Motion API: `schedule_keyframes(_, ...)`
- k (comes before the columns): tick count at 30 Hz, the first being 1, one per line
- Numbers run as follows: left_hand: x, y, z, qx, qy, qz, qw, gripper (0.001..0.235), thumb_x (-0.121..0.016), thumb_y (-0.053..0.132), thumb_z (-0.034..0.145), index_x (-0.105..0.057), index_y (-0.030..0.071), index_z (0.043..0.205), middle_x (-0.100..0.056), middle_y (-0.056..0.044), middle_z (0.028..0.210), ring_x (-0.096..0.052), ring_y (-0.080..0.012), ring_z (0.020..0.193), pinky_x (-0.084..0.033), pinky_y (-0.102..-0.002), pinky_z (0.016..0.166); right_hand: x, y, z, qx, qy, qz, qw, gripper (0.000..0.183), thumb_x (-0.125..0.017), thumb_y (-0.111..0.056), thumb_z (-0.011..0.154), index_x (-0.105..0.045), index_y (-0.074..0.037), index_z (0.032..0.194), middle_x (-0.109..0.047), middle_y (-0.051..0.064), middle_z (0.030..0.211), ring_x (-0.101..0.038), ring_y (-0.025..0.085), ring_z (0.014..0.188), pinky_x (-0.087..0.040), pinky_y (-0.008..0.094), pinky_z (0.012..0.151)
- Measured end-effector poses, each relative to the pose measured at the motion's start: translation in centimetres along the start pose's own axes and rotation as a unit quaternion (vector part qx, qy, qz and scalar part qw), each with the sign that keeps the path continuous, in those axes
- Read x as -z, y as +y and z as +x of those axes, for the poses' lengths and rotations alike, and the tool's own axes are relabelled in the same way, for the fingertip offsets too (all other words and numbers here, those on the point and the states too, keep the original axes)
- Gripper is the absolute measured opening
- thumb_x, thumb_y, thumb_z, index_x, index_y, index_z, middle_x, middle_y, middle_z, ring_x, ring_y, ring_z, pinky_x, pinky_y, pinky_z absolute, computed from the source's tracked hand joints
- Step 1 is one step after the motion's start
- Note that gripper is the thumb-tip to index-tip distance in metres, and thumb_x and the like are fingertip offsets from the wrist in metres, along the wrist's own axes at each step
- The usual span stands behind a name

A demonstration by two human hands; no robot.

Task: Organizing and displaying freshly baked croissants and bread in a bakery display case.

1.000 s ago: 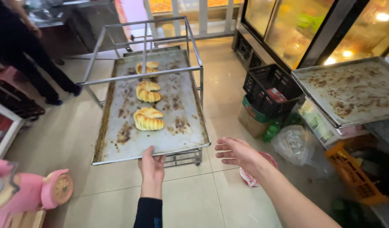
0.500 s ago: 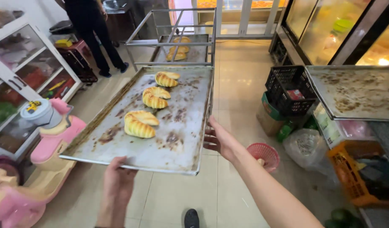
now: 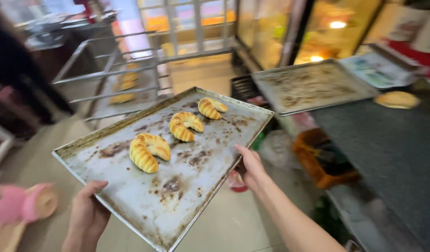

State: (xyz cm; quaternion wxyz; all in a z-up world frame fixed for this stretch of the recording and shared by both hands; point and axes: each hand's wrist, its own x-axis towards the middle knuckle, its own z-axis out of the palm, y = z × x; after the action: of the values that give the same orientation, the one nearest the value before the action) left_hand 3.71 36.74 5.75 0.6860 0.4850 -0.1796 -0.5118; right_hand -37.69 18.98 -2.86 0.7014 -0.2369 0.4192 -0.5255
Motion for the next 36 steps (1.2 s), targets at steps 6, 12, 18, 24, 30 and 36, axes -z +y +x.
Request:
schedule_keyframes(6,-16.0,-6.5,6.9,0.035,-0.091,-0.015,0.995,0.027,-0.059,0.014,0.086,-0.061,0.006,0.112,-0.069,-0.006,0.107,-0.066,-0.0252,0.098,-0.051,-0.042,0.092,6.2,-13.4,-4.8,-0.04,0.014,-0.001,0.999,0.039,-0.054,-0.042,0.096,-0.065,-0.012,0.117,-0.07,0.005,0.109,-0.065,0.022,0.097,-0.051,0.043,0.087)
schedule_keyframes(12,-32.3,-12.7,12.0,0.073,-0.193,-0.006,0.978,0.019,-0.058,0.011,0.084,-0.064,0.008,0.103,-0.07,-0.003,0.102,-0.068,-0.0198,0.095,-0.055,-0.038,0.086,12.6,-19.2,-2.9,0.017,0.084,-0.096,0.992,0.039,-0.053,-0.044,0.106,-0.065,-0.009,0.12,-0.062,0.006,0.106,-0.061,0.023,0.097,-0.054,0.046,0.093)
schedule_keyframes(18,-42.4,-25.5,29.2,0.129,-0.242,0.04,0.961,0.006,-0.064,0.013,0.09,-0.061,0.012,0.095,-0.064,0.0,0.089,-0.063,-0.0181,0.082,-0.048,-0.037,0.072,20.6,-22.1,7.1,0.035,0.112,-0.037,0.992,0.032,-0.055,-0.039,0.101,-0.065,-0.015,0.12,-0.067,0.001,0.116,-0.062,0.021,0.102,-0.05,0.044,0.094)
schedule_keyframes(24,-53.7,-30.6,38.5,0.208,-0.249,0.067,0.944,0.007,-0.061,0.009,0.086,-0.062,0.011,0.093,-0.067,-0.001,0.089,-0.066,-0.0175,0.083,-0.054,-0.035,0.079,23.2,-26.5,17.4,0.03,0.208,-0.011,0.978,0.034,-0.056,-0.038,0.098,-0.062,-0.018,0.125,-0.068,-0.003,0.124,-0.066,0.02,0.109,-0.051,0.046,0.098)
schedule_keyframes(30,-58.6,-37.1,46.8,0.248,-0.293,0.101,0.918,0.008,-0.06,0.008,0.085,-0.063,0.008,0.092,-0.067,-0.004,0.09,-0.065,-0.0219,0.083,-0.053,-0.041,0.076,25.5,-28.8,24.7,-0.01,0.268,0.003,0.963,0.034,-0.06,-0.034,0.098,-0.061,-0.023,0.13,-0.066,-0.005,0.119,-0.06,0.017,0.099,-0.05,0.045,0.095)
schedule_keyframes(36,-61.2,-40.5,50.3,0.274,-0.287,0.145,0.906,0.029,-0.062,0.015,0.089,-0.063,0.003,0.116,-0.074,-0.003,0.107,-0.068,-0.0204,0.101,-0.055,-0.041,0.089,27.9,-29.1,30.1,-0.015,0.298,0.018,0.954,0.032,-0.058,-0.032,0.099,-0.06,-0.021,0.129,-0.064,-0.002,0.119,-0.063,0.018,0.096,-0.054,0.046,0.093)
